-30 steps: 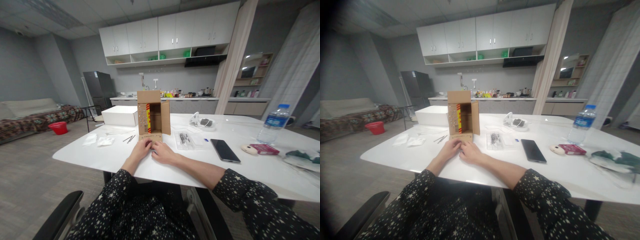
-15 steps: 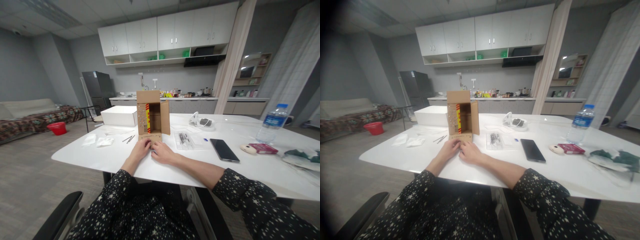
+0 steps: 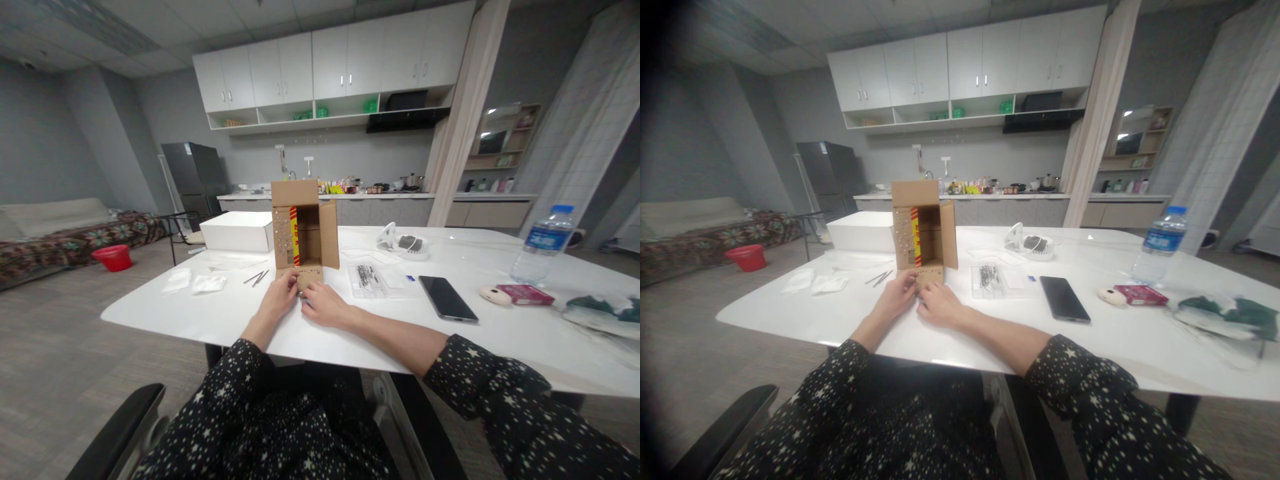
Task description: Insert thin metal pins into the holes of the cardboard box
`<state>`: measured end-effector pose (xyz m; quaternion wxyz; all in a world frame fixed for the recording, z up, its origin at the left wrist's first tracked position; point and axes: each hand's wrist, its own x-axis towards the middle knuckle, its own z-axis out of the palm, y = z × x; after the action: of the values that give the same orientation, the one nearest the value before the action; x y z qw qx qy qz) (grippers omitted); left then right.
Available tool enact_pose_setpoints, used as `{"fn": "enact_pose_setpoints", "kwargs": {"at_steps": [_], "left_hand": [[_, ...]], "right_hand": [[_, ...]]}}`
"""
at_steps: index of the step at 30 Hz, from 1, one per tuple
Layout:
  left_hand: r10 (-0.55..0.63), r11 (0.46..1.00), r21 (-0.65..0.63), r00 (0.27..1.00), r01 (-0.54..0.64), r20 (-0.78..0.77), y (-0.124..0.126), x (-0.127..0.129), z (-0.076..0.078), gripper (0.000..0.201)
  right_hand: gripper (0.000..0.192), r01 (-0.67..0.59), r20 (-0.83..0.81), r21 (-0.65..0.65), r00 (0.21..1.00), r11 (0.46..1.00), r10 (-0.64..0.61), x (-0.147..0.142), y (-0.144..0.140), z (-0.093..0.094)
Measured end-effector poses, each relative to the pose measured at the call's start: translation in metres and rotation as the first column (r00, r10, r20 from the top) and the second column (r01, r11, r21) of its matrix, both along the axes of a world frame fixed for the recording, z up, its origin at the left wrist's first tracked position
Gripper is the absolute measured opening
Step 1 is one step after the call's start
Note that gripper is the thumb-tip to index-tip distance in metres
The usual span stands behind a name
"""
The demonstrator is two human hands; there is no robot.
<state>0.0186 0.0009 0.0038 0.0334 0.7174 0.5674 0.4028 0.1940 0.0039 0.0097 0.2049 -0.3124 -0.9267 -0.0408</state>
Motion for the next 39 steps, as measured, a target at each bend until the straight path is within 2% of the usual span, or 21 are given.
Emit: {"fn": "enact_pose_setpoints", "kwargs": {"at_steps": [12, 20, 31, 39], "left_hand": [[0.028, 0.999, -0.015, 1.0, -0.028, 0.013, -0.0001, -0.0021, 0.0006, 0.03], [0.103, 0.995, -0.019, 0.995, -0.103, 0.009, -0.0035, 0.0011, 0.005, 0.023], [0.107, 0.991, 0.075, 0.994, -0.108, 0.013, -0.0056, 0.0013, 0.0067, 0.019], [0.104, 0.99, 0.098, 0.995, -0.103, -0.003, -0.0056, 0.0016, 0.0061, 0.021]], "right_hand": [[0.023, -0.009, -0.007, 0.008, 1.0, 1.0, 0.009, 0.0003, 0.0018, -0.0023], [0.024, 0.003, -0.004, -0.004, 1.0, 1.0, -0.003, 0.0007, -0.0006, -0.0002], [0.026, 0.012, 0.004, -0.014, 1.0, 1.0, -0.012, 0.0001, -0.0007, -0.0004], [0.025, 0.014, 0.0, -0.029, 1.0, 0.999, -0.014, 0.001, -0.0025, 0.0014]]}}
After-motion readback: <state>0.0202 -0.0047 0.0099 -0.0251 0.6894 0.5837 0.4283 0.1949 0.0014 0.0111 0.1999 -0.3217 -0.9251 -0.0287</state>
